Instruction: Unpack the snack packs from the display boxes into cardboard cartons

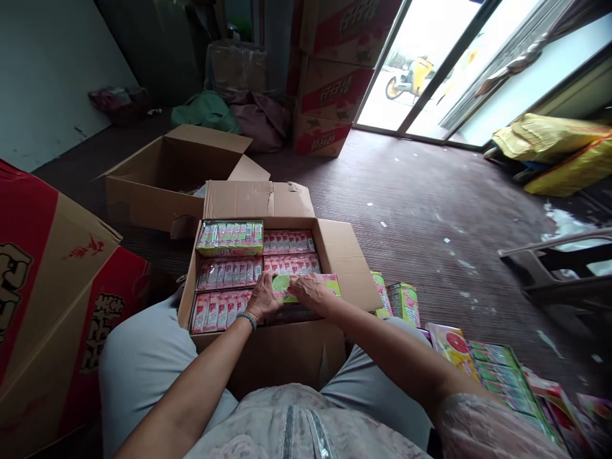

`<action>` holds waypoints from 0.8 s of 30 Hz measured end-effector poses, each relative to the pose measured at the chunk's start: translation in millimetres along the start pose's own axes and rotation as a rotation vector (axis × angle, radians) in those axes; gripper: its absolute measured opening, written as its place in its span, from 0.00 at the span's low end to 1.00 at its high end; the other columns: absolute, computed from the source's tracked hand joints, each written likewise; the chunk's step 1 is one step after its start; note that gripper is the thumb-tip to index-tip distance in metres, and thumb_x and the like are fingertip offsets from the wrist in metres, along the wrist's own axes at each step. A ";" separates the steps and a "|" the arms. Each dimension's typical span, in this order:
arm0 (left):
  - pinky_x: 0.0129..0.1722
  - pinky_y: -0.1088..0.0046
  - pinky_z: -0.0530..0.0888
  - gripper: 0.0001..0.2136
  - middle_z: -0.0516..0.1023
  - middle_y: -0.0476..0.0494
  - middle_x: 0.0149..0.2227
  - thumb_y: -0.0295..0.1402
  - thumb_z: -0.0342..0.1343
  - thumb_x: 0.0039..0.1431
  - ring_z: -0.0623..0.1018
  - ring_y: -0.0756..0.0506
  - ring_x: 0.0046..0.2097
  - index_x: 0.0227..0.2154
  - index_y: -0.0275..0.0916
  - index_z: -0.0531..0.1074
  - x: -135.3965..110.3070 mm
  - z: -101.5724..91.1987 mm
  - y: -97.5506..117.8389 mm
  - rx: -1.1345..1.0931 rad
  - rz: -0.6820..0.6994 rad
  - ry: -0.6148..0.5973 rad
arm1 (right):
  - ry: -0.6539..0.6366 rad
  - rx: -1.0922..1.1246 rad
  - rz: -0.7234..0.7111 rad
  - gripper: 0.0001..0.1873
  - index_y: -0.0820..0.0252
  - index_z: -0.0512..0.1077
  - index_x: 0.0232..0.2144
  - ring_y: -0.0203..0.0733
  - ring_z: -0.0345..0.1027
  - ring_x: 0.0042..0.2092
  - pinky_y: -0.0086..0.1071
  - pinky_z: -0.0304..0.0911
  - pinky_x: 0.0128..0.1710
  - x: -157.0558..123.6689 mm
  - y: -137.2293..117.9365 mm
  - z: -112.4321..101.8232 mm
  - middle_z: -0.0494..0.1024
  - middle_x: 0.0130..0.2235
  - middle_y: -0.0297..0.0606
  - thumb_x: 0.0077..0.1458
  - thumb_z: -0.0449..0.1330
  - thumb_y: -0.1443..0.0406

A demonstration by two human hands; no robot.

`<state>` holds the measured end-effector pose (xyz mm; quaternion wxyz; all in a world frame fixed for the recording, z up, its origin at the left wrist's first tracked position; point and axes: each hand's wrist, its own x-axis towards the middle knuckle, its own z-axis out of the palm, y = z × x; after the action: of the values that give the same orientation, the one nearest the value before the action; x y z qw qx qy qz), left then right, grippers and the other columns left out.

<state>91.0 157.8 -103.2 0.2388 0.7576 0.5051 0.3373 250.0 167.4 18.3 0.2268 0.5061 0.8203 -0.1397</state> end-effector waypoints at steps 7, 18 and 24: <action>0.56 0.55 0.71 0.32 0.66 0.40 0.47 0.26 0.61 0.35 0.70 0.37 0.52 0.48 0.40 0.59 1.4 -2.7 -0.5 0.036 0.006 -0.037 | -0.065 -0.039 0.187 0.17 0.64 0.76 0.46 0.53 0.77 0.44 0.37 0.65 0.39 -42.0 68.8 9.0 0.81 0.41 0.54 0.62 0.49 0.71; 0.56 0.54 0.71 0.32 0.66 0.39 0.47 0.28 0.61 0.35 0.70 0.36 0.52 0.49 0.38 0.60 1.2 -3.1 -6.9 0.068 0.033 -0.031 | 0.103 0.079 0.344 0.18 0.58 0.74 0.44 0.44 0.74 0.44 0.31 0.60 0.38 -79.0 108.2 12.8 0.79 0.43 0.46 0.68 0.46 0.59; 0.57 0.52 0.70 0.31 0.65 0.40 0.47 0.28 0.60 0.36 0.70 0.36 0.52 0.49 0.40 0.59 1.7 -4.8 -5.4 0.079 0.028 -0.045 | 0.129 0.196 0.216 0.17 0.57 0.70 0.46 0.42 0.74 0.42 0.29 0.60 0.37 -46.1 72.2 21.7 0.77 0.42 0.42 0.69 0.44 0.58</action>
<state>84.5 161.5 -103.4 0.2153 0.7809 0.5017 0.3034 337.3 154.5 23.3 0.1371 0.6191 0.7563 -0.1611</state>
